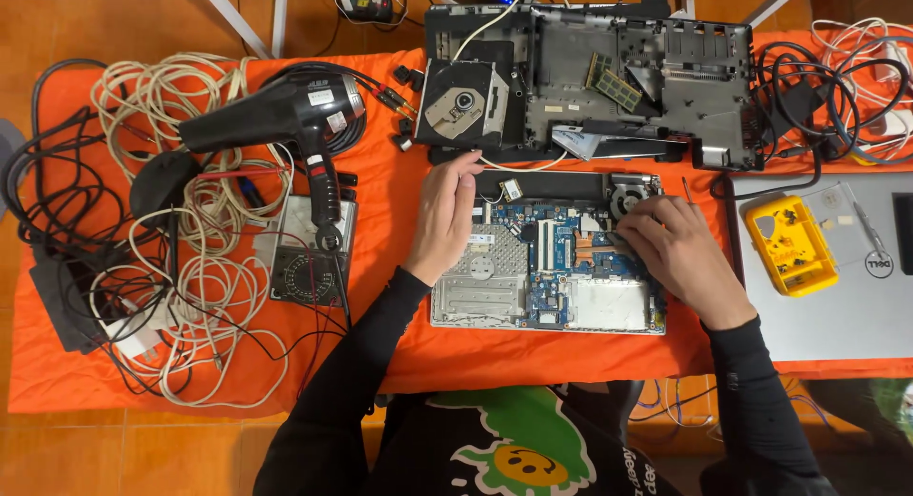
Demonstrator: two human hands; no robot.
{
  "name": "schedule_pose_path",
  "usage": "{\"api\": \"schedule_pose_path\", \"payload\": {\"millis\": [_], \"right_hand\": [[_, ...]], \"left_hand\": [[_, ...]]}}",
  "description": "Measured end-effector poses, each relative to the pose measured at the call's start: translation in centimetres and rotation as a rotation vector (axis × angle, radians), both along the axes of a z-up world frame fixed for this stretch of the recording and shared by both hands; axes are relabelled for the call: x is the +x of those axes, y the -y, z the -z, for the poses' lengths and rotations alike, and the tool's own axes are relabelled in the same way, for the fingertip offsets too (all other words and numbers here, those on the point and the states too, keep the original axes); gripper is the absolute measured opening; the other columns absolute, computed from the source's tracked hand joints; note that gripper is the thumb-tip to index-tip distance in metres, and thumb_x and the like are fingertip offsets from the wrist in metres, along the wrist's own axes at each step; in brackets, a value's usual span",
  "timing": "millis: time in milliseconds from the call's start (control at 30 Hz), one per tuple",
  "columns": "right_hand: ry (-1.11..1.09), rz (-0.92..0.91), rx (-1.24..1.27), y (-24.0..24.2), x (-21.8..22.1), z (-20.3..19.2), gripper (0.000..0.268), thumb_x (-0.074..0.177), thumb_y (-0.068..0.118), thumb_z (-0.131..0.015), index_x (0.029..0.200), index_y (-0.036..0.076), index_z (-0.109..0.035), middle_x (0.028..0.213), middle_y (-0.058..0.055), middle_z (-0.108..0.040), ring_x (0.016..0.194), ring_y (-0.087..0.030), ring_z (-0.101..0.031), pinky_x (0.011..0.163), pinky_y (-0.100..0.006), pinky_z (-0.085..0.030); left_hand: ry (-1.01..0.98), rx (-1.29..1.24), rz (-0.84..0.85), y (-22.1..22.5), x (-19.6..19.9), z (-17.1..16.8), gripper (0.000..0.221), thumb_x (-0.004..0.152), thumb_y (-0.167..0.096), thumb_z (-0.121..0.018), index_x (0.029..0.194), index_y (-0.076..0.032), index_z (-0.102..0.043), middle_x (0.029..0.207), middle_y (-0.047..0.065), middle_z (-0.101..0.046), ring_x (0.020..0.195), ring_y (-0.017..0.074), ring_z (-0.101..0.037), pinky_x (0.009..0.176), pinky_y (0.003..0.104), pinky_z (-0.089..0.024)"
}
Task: Connecting components and repairing a laptop motherboard on a workbench.
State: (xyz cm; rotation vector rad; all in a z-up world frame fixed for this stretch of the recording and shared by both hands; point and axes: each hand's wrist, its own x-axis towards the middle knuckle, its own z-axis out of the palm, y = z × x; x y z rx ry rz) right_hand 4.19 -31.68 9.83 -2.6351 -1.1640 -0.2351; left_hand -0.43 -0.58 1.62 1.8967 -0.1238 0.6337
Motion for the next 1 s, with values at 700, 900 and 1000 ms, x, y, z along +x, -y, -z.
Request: {"api": "schedule_pose_path", "payload": {"millis": [700,900,1000], "right_hand": [[0.087,0.043,0.215,2.0,-0.3,3.5,0.013,0.100,0.013,-0.077,0.111,0.008,-0.074,0.119,-0.007,-0.062,0.113,-0.028,-0.056,0.099,-0.041,-0.042],[-0.050,0.119,0.408,2.0,-0.5,3.8,0.017,0.114,0.010,-0.065,0.128,0.000,-0.068,0.141,-0.018,-0.058,0.132,-0.035,-0.056,0.110,-0.041,-0.047],[-0.104,0.162,0.430,1.7,-0.5,3.6,0.022,0.117,0.012,-0.059,0.133,-0.001,-0.066,0.145,-0.021,-0.058,0.133,-0.038,-0.059,0.110,-0.042,-0.048]], "left_hand": [[-0.151,0.006,0.066,-0.2,0.6,1.9,0.048,0.116,-0.039,-0.030,0.146,-0.007,-0.051,0.126,0.008,-0.073,0.095,0.0192,-0.064,0.094,0.033,-0.050],[-0.122,-0.093,0.094,-0.7,0.9,2.3,0.067,0.114,-0.054,-0.019,0.146,-0.004,-0.049,0.133,0.012,-0.068,0.130,0.0258,-0.060,0.114,0.040,-0.043],[-0.109,-0.094,0.135,-1.0,1.5,3.2,0.068,0.115,-0.054,-0.017,0.146,-0.003,-0.050,0.143,0.015,-0.060,0.141,0.0282,-0.051,0.120,0.042,-0.038]]}}
